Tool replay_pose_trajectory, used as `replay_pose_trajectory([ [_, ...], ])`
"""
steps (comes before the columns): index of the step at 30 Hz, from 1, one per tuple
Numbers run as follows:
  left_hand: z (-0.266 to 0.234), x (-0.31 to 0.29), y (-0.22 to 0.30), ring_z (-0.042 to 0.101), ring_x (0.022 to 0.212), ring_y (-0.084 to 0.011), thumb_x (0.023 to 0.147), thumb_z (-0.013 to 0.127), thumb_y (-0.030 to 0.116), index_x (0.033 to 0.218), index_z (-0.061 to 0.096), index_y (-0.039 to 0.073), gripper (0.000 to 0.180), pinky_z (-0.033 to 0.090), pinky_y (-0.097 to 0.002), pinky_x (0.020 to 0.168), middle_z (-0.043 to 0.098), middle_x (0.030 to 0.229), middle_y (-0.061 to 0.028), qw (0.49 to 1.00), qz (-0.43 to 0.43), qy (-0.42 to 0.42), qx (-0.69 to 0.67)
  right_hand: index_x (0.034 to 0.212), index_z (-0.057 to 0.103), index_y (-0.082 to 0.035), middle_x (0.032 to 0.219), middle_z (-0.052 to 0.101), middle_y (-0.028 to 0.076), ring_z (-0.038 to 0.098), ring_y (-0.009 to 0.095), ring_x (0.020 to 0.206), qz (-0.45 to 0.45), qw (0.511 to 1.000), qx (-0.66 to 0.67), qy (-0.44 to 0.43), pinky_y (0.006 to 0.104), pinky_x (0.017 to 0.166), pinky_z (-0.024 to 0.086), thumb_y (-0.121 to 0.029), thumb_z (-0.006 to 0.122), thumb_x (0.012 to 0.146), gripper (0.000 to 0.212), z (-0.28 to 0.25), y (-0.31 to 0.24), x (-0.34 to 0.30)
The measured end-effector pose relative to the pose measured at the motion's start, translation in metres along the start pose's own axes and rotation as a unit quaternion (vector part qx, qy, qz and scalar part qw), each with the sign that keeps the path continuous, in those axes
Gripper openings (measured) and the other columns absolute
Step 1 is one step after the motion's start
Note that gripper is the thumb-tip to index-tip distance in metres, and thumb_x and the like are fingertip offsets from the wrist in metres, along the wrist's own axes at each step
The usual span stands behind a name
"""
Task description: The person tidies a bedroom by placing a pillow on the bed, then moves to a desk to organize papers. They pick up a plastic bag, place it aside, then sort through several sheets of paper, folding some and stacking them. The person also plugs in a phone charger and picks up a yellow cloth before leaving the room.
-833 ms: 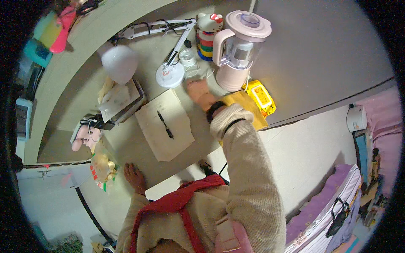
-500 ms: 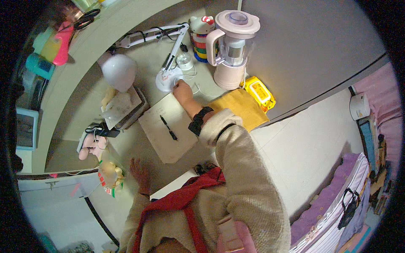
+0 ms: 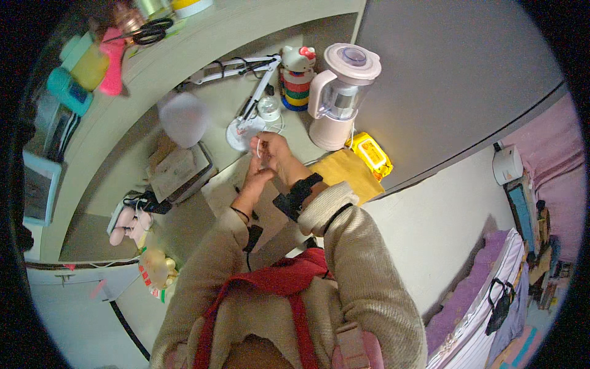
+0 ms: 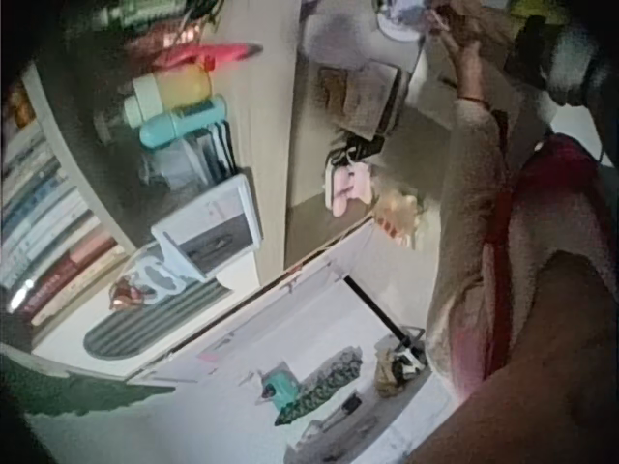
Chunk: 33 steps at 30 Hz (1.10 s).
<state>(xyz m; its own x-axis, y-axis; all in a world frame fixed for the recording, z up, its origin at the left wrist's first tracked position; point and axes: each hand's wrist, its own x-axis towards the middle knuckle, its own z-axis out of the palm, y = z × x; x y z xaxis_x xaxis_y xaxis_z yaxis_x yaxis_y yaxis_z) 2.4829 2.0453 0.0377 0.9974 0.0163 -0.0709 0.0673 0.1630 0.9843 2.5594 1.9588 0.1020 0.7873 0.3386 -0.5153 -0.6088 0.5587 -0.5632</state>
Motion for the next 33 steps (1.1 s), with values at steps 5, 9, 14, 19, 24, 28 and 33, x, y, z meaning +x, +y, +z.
replay_pose_trajectory([
  [5,0.010,0.024,-0.003,0.052,0.095,-0.0136,0.084,0.051,0.012,0.129,0.037,0.008,0.047,0.044,-0.0275,0.077,0.048,0.117,-0.0016,0.988,-0.043,-0.034,-0.145,0.096,0.052,0.000,0.080,0.060,0.010,0.059,0.019,0.068,-0.033,0.997,-0.022,-0.063,0.0282,0.062,0.050,-0.005,0.055,0.079,0.018,-0.021,-0.010,0.005],
  [9,0.008,0.031,0.020,0.059,0.084,-0.0205,0.089,0.047,0.020,0.107,0.050,-0.001,0.027,0.047,-0.0311,0.075,0.058,0.099,-0.0132,0.993,-0.102,0.026,-0.046,0.113,0.047,-0.001,0.098,0.057,0.007,0.053,0.016,0.091,-0.246,0.900,-0.356,-0.061,0.0253,0.080,0.043,-0.003,0.059,0.074,0.041,-0.067,-0.019,0.002],
  [14,-0.001,0.045,0.060,0.059,0.080,-0.0265,0.089,0.045,0.028,0.109,0.045,-0.002,0.036,0.047,-0.0360,0.077,0.058,0.096,-0.0159,0.993,-0.015,0.069,-0.098,0.118,0.044,-0.001,0.110,0.056,0.015,0.052,0.029,0.104,-0.174,0.753,-0.620,-0.136,0.0323,0.089,0.039,-0.009,0.057,0.068,0.052,-0.115,-0.012,-0.011],
  [19,-0.007,0.064,0.056,0.060,0.073,-0.0242,0.086,0.051,0.025,0.102,0.049,-0.001,0.030,0.050,-0.0333,0.069,0.059,0.089,-0.0153,0.985,0.106,0.122,-0.059,0.106,0.057,-0.009,0.101,0.059,0.016,0.056,0.031,0.095,-0.071,0.424,-0.901,-0.063,0.0434,0.088,0.038,-0.021,0.059,0.072,0.036,-0.114,-0.015,-0.010],
  [24,-0.032,0.063,0.041,0.061,0.071,-0.0215,0.086,0.050,0.021,0.100,0.053,-0.001,0.025,0.050,-0.0308,0.067,0.061,0.086,-0.0125,0.989,0.086,0.109,0.055,0.095,0.062,-0.006,0.091,0.060,0.016,0.058,0.033,0.086,-0.243,0.440,-0.865,0.021,0.0408,0.077,0.044,-0.021,0.054,0.078,0.024,-0.120,-0.044,-0.012],
  [28,-0.022,0.051,0.020,0.061,0.070,-0.0194,0.086,0.049,0.015,0.103,0.054,0.000,0.023,0.050,-0.0290,0.066,0.062,0.090,-0.0110,0.996,0.016,0.079,0.038,0.087,0.063,-0.004,0.086,0.059,0.021,0.057,0.035,0.081,-0.373,0.632,-0.679,0.021,0.0377,0.069,0.047,-0.019,0.054,0.079,0.019,-0.109,-0.049,-0.002],
  [33,0.006,0.044,-0.008,0.060,0.072,-0.0163,0.086,0.050,0.012,0.107,0.052,0.002,0.023,0.049,-0.0280,0.065,0.061,0.090,-0.0081,0.998,0.020,0.047,0.038,0.085,0.060,-0.001,0.073,0.059,0.014,0.057,0.027,0.062,-0.289,0.737,-0.611,0.001,0.0342,0.057,0.046,-0.013,0.052,0.081,0.016,-0.109,-0.051,0.001],
])
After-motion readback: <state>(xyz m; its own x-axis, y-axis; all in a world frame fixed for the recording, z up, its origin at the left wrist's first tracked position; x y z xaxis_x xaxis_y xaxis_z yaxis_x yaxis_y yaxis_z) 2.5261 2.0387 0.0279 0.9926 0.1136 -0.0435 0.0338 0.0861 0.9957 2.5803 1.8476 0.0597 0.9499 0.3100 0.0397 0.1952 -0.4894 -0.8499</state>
